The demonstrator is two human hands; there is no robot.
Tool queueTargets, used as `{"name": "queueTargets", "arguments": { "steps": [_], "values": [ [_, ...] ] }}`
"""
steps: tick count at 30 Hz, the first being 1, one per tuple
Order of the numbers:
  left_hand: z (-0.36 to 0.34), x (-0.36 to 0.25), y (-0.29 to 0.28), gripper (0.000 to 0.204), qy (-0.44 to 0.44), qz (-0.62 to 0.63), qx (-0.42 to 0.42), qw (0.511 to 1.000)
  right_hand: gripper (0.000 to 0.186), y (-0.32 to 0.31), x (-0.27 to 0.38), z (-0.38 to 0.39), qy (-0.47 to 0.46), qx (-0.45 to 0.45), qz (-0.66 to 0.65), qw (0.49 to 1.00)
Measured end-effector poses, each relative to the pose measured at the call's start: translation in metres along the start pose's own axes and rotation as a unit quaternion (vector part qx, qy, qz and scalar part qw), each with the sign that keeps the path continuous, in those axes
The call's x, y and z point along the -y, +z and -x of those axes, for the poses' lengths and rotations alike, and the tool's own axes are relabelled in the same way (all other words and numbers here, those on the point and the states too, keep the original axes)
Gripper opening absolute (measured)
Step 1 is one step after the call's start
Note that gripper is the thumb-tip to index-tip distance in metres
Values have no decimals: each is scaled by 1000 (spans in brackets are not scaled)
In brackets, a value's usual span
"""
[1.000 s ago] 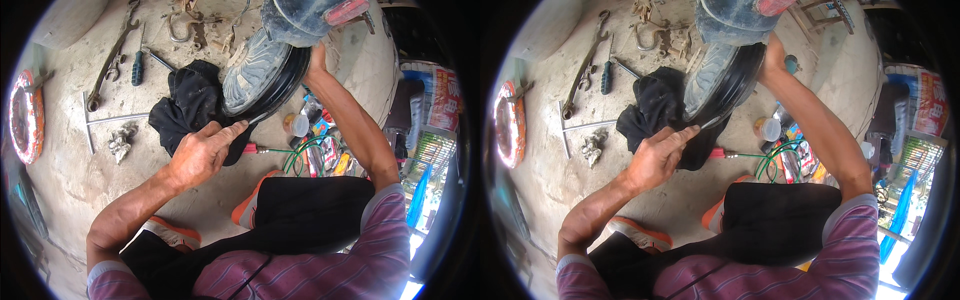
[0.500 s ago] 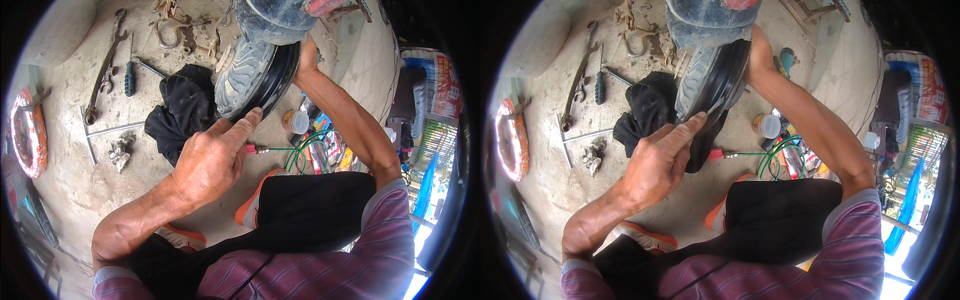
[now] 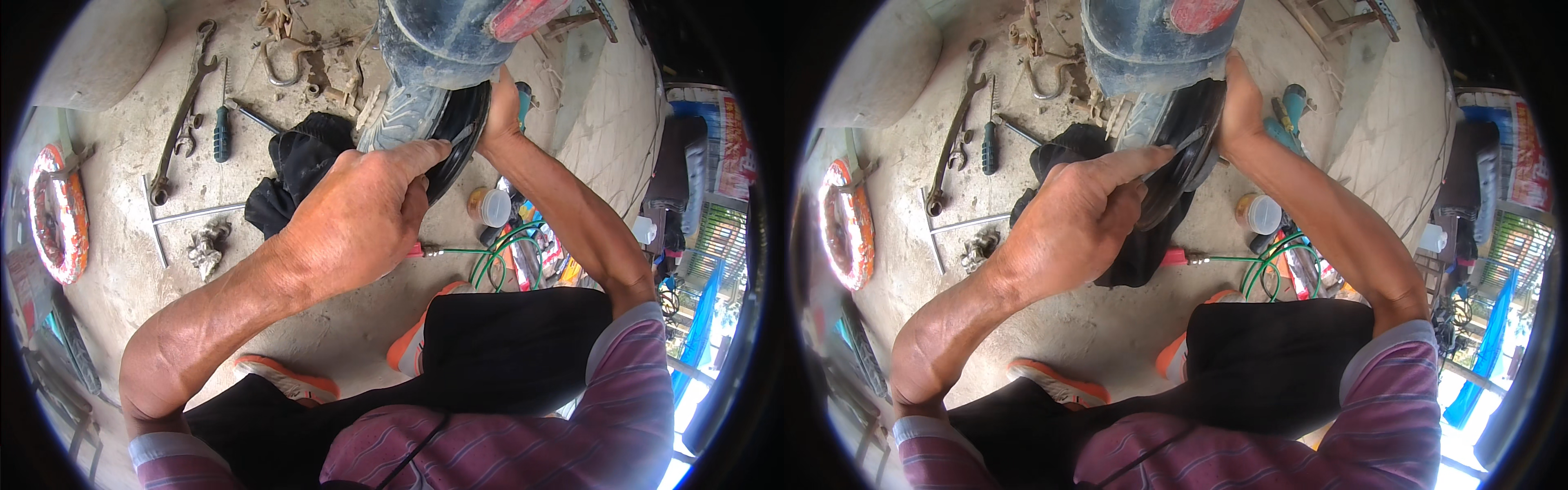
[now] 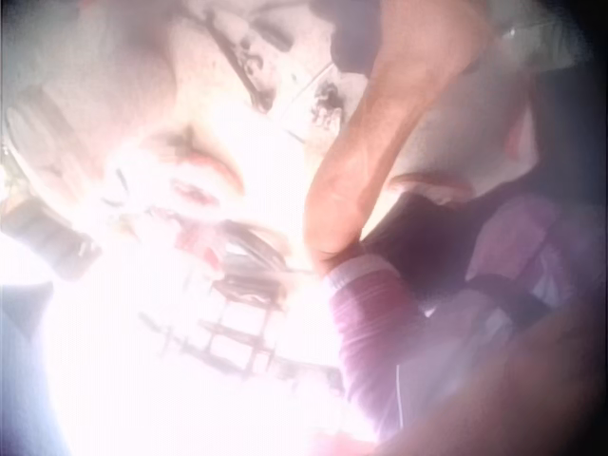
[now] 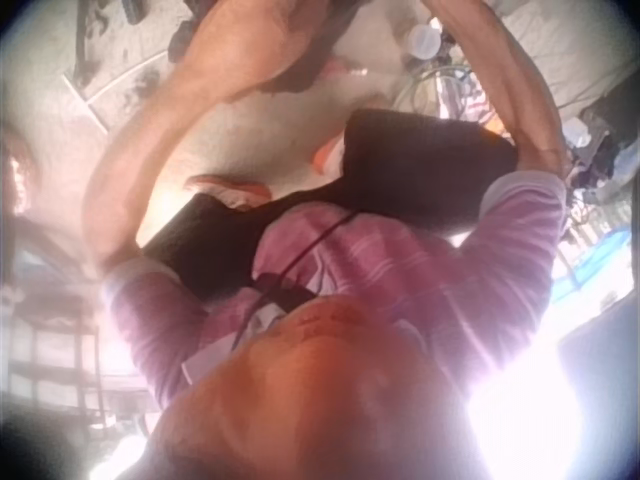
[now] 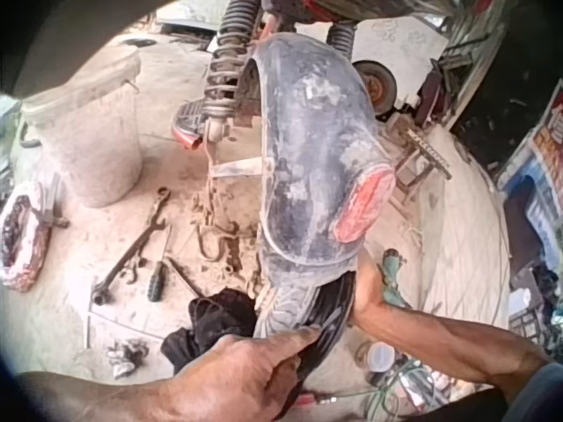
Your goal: The person uses a metal tire lever to pry and separate the tire bead from the rim of a motorcycle tire. They work around the circumference of the tire, repeatedly inserting the lever and rotating the tire to continue the separation.
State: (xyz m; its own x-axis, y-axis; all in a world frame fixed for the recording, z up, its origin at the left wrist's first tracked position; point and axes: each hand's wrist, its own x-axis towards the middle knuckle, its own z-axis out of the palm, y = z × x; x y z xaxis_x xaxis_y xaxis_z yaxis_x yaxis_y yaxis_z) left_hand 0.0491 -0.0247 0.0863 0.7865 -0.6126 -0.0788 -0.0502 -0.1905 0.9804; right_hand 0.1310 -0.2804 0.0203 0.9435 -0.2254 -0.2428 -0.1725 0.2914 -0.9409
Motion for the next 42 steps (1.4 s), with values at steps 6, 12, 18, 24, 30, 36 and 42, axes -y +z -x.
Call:
{"name": "queueTargets", "arguments": {
  "steps": [6,12,18,24,30,36,42],
  "values": [
    [0,-7,-9,42,-77,30,41,996,45,-15,-8,-14,-30,9,6,1000],
    [8,-6,-8,43,-109,102,42,988,44,-9,-6,-4,-34,11,38,999],
    [-19,-11,-3,44,-96,86,15,992,46,-1,-7,2,-39,15,7,999],
    [7,-14,-11,43,-130,98,57,985,44,-4,-10,5,-44,16,17,999],
    [-19,-26,-9,42,-92,13,14,996,44,-9,-13,1,-65,12,52,996],
    [-11,-37,-23,45,-204,58,90,973,46,4,6,11,-75,1,128,989],
    [-2,-25,-20,47,-159,24,74,984,41,-2,0,-5,-43,-12,58,997]
  ]
}}
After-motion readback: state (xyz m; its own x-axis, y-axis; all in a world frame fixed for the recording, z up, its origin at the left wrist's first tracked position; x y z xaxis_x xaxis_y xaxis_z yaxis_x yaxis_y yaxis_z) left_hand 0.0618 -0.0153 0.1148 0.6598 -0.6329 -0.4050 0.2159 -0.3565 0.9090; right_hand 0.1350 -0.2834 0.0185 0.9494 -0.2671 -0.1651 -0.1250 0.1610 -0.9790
